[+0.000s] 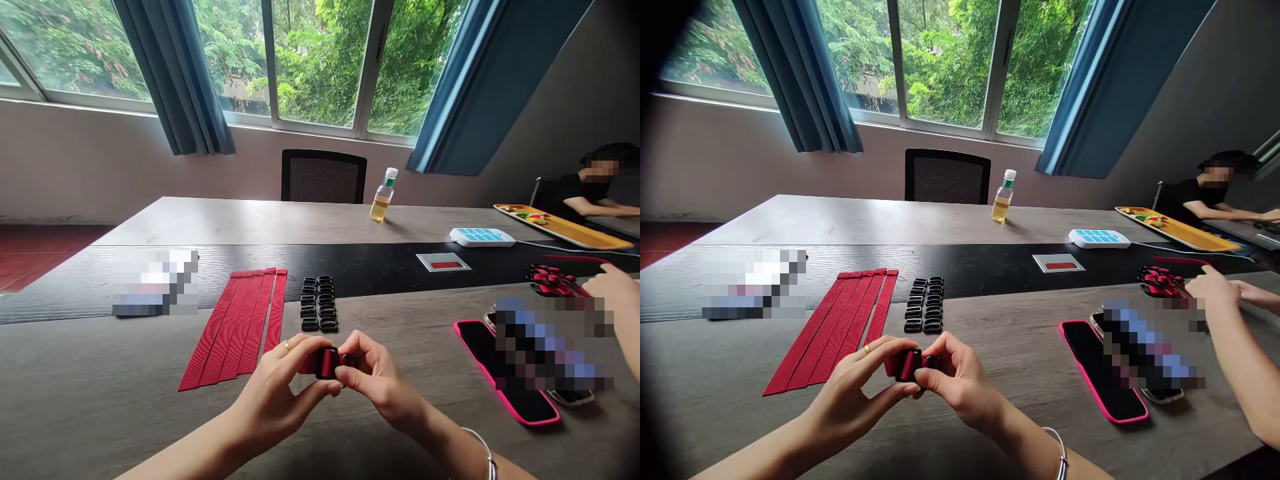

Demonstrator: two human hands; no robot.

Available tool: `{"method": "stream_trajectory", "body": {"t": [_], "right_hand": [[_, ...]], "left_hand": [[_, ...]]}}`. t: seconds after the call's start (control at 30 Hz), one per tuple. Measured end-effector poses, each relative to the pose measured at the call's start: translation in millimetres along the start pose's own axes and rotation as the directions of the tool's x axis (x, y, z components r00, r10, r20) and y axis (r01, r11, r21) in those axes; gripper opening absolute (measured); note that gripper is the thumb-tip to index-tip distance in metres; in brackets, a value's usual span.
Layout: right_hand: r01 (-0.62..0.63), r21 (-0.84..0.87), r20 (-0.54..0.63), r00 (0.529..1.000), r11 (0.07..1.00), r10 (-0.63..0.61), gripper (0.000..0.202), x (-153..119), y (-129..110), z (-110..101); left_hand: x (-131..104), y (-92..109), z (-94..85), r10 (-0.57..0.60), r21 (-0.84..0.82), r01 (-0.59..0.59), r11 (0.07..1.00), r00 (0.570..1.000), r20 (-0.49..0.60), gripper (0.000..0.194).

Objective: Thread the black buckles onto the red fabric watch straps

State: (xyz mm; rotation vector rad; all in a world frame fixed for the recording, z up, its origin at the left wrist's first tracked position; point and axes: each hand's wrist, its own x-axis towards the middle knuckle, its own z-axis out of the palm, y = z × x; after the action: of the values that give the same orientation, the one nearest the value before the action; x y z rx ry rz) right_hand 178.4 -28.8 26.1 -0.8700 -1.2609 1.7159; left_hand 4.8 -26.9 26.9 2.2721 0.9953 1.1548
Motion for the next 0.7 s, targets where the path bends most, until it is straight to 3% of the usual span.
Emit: {"method": "stream_trajectory", "body": {"t": [0.17,0.37,0.53,0.7], "right_hand": [[-0.03,-0.055,0.045,0.998,0.998,0.032,0.038,1,-1,-6],[-0.056,-0.132,0.005,0.998,0.99,0.057,0.039,6,-3,-10],[-0.01,-0.163,-0.014,1.0,0.987,0.008,0.037,7,-4,-4],[0.025,-0.119,-0.036,0.999,0.993,-0.03,0.035,5,-2,-1]], "left_hand": [[1,-6,-2.8,0.122,0.055,-0.127,0.99,0.989,0.077,0.019],[3,-12,-5.0,0.192,0.182,-0.225,0.957,0.964,0.181,0.015],[5,-13,-4.4,0.206,0.266,-0.218,0.939,0.976,0.071,0.017],[6,-11,-5.6,0.186,0.249,-0.18,0.952,0.983,-0.002,0.023]]}}
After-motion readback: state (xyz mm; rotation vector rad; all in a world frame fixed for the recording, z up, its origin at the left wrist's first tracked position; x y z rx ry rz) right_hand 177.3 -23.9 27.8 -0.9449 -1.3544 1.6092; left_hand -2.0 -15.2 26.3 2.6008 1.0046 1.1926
